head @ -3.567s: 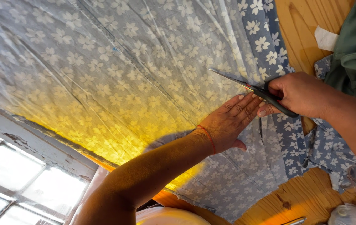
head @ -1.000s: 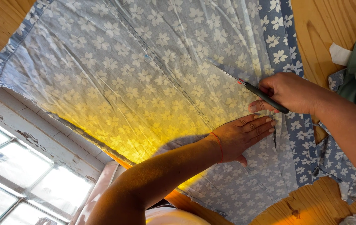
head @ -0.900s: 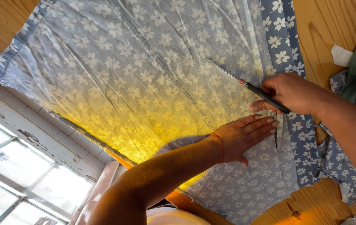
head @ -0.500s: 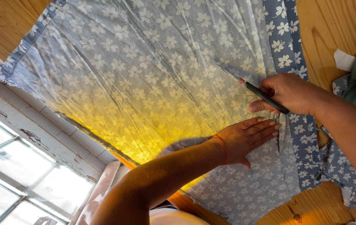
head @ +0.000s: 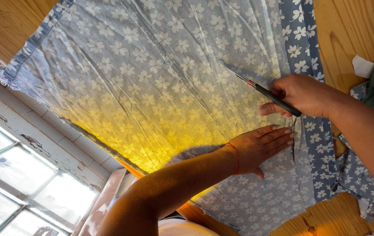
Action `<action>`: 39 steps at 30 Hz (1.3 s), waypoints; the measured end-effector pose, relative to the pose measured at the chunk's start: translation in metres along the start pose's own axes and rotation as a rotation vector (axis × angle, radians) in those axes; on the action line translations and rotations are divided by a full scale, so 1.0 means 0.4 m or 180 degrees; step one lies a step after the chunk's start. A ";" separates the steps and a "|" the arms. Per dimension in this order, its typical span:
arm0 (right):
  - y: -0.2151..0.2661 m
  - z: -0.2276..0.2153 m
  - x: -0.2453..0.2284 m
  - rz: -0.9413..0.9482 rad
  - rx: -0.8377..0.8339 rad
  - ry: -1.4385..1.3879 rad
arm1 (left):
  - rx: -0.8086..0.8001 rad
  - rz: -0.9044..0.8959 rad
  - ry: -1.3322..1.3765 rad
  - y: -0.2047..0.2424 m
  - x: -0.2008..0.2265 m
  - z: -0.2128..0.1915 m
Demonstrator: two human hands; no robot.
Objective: The person marks a floral-patterned fabric with a blue pen, using a blue floral fabric as a template. They then use scissors to cut the marked fabric along the drawn lines.
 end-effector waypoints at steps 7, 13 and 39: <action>-0.015 -0.002 -0.003 -0.0020 0.0075 -0.0144 | -0.0048 0.0001 -0.0049 0.003 -0.003 -0.006; -0.033 0.008 -0.021 -0.0029 0.0002 -0.0551 | 0.0099 -0.0044 -0.0056 0.003 -0.001 -0.005; -0.066 -0.003 -0.093 -0.0006 0.0083 -0.0705 | 0.0064 -0.0017 -0.0029 -0.002 0.003 0.004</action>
Point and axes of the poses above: each hand's wrist, its own y-axis away from the middle knuckle, its own z-axis out of the palm, x = y × z, the point moved 9 cm from there along -y, towards the middle knuckle, and after that the axes turned 12 degrees about -z, right-handed, at the moved point
